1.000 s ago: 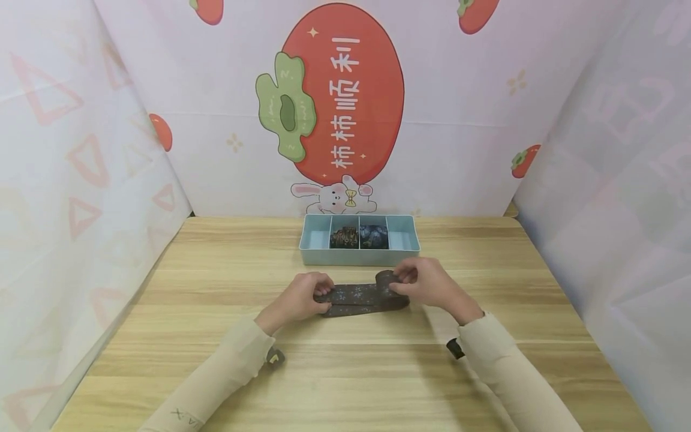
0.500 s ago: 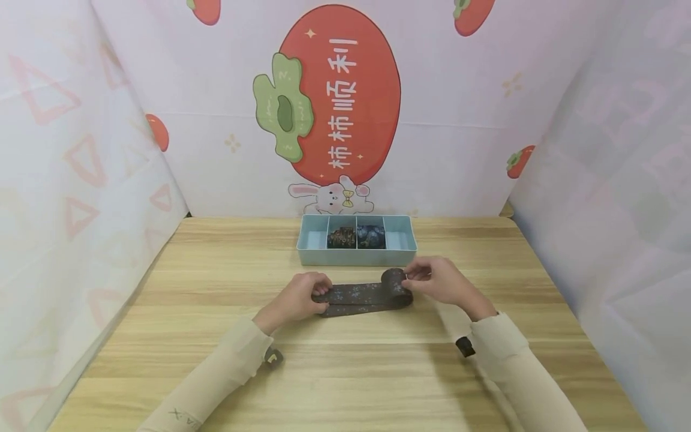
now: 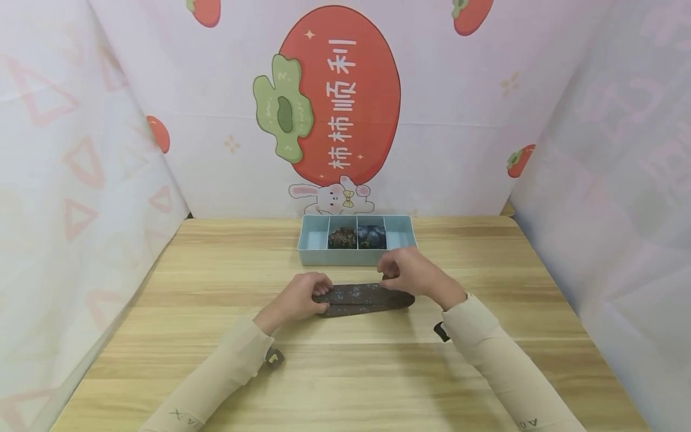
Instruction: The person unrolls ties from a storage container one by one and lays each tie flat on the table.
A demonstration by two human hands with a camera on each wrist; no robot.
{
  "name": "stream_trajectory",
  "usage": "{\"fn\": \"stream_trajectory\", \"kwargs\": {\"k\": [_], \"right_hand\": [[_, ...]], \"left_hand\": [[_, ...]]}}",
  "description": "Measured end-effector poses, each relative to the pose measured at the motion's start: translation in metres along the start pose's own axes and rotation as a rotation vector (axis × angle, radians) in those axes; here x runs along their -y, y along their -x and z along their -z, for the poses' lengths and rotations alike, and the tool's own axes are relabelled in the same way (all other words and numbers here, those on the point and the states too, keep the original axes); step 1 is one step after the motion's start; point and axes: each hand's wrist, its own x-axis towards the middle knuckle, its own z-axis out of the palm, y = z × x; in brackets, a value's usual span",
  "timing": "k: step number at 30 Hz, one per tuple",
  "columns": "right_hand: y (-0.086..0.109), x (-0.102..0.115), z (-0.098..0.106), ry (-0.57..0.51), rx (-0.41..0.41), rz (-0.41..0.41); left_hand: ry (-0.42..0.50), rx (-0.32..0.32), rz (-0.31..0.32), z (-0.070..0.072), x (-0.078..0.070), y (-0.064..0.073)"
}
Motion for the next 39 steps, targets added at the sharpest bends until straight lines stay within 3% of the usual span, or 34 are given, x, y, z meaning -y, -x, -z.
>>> {"fn": "stream_trajectory", "kwargs": {"k": [10,26,39], "right_hand": [[0.014,-0.008,0.003,0.059,-0.036,-0.033],[0.036,-0.019,-0.007,0.039,-0.077,-0.097],[0.017,0.003,-0.004,0.047,-0.011,-0.012]], "left_hand": [[0.005,0.017,0.028,0.004,0.002,0.001],[0.004,0.037,0.024,0.019,0.017,0.015],[-0.006,0.044,0.042,0.016,0.016,0.015]]}}
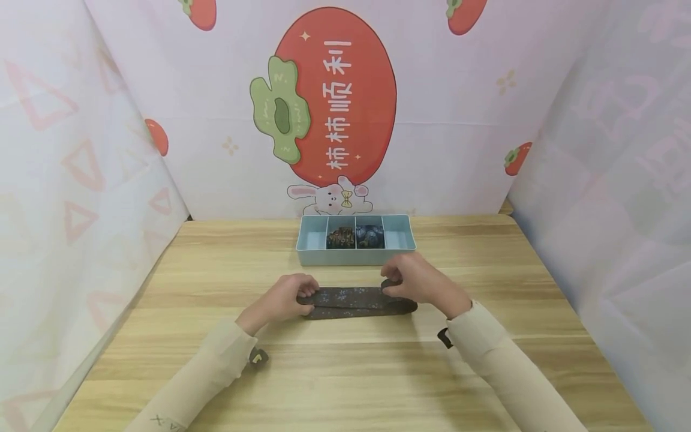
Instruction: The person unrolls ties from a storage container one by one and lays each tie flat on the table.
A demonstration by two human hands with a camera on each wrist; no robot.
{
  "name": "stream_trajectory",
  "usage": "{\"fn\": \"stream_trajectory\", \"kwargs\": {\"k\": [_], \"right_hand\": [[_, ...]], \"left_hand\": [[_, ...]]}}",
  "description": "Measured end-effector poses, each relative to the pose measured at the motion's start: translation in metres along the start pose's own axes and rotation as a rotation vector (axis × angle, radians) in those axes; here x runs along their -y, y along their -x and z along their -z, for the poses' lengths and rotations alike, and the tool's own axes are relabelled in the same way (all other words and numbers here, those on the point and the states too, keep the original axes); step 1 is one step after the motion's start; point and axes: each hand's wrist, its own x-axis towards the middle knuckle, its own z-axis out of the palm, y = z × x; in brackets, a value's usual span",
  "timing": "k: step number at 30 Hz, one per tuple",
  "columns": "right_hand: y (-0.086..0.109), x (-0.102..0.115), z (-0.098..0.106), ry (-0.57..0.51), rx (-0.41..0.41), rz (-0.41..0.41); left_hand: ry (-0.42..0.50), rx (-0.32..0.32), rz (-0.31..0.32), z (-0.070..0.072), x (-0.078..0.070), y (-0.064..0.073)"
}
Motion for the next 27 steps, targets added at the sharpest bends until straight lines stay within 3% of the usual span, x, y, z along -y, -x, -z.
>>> {"fn": "stream_trajectory", "kwargs": {"k": [11,27], "right_hand": [[-0.009,0.002,-0.011,-0.021,0.048,0.013],[0.008,-0.012,-0.009,0.081,-0.05,-0.064]], "left_hand": [[-0.003,0.006,-0.011,-0.001,-0.002,0.0],[0.015,0.007,0.001,0.001,0.002,0.001]]}}
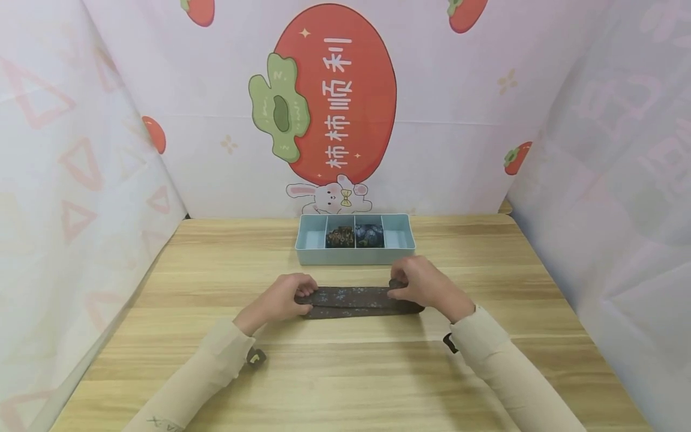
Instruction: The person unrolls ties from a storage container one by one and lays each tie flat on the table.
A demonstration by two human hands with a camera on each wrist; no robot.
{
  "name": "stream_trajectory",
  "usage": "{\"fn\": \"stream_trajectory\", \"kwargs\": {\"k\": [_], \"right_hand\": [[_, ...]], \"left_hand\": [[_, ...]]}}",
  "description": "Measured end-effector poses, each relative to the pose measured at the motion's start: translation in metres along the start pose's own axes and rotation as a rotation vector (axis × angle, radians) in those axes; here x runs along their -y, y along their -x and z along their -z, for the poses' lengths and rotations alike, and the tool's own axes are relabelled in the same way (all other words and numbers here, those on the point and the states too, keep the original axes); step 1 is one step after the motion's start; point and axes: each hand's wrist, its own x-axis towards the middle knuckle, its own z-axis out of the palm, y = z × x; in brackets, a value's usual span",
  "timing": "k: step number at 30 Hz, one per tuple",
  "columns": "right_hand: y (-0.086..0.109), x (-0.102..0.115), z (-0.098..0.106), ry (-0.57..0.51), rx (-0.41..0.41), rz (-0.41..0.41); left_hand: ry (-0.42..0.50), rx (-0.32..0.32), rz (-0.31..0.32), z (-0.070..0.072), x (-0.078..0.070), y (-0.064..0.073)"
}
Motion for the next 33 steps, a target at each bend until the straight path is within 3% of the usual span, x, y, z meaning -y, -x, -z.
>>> {"fn": "stream_trajectory", "kwargs": {"k": [16,33], "right_hand": [[0.023,-0.015,0.014,-0.018,-0.027,-0.05],[0.056,-0.046,0.022,-0.124,-0.048,-0.134]], "left_hand": [[-0.032,-0.004,-0.002,0.004,0.009,0.007],[-0.051,0.003,-0.005,0.01,0.012,0.013]]}}
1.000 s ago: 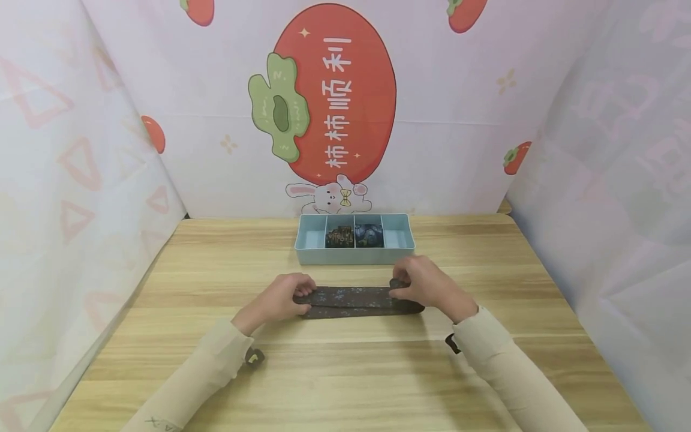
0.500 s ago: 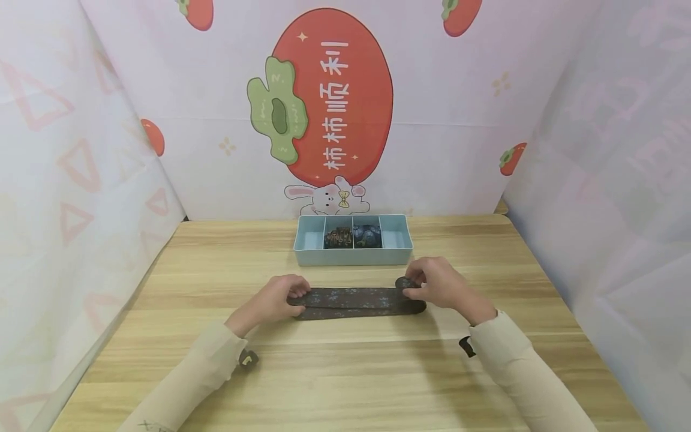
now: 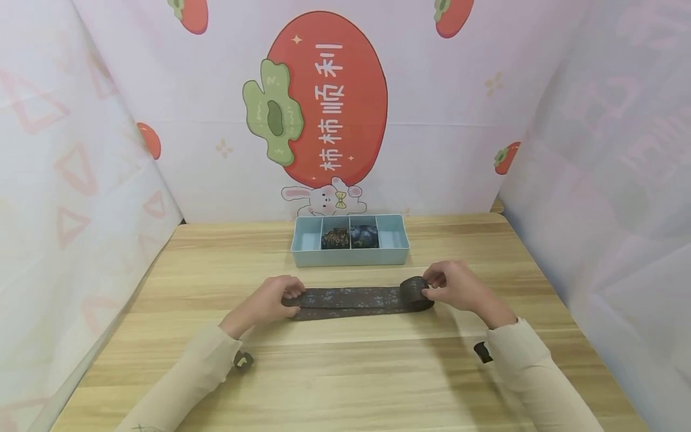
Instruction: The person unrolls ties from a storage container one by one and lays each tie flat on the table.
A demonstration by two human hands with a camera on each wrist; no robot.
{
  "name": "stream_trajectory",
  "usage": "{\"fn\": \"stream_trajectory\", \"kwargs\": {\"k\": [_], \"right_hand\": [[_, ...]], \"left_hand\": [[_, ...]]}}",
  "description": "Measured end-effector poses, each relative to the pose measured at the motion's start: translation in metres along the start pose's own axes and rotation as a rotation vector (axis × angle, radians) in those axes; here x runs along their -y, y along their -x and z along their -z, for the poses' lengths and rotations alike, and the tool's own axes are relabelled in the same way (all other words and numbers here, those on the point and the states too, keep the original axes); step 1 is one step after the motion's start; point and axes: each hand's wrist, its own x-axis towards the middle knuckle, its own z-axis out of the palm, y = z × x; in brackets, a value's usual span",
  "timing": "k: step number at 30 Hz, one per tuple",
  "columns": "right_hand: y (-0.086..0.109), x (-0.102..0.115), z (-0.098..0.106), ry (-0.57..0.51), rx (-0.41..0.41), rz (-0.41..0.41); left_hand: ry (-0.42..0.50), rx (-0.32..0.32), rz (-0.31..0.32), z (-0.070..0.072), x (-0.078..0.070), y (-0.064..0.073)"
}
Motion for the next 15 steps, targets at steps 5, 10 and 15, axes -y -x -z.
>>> {"fn": "stream_trajectory", "kwargs": {"k": [5,10,15], "right_hand": [[-0.002,0.003,0.003,-0.001,0.01,0.012],[-0.009,0.02,0.007,0.059,0.025,0.032],[-0.02,0.035,0.001,0.092,0.051,0.077]], "left_hand": [[0.008,0.001,0.005,0.002,0.003,0.002],[0.012,-0.003,0.009,0.004,0.004,0.004],[0.011,-0.011,0.0,0.006,0.007,0.007]]}}
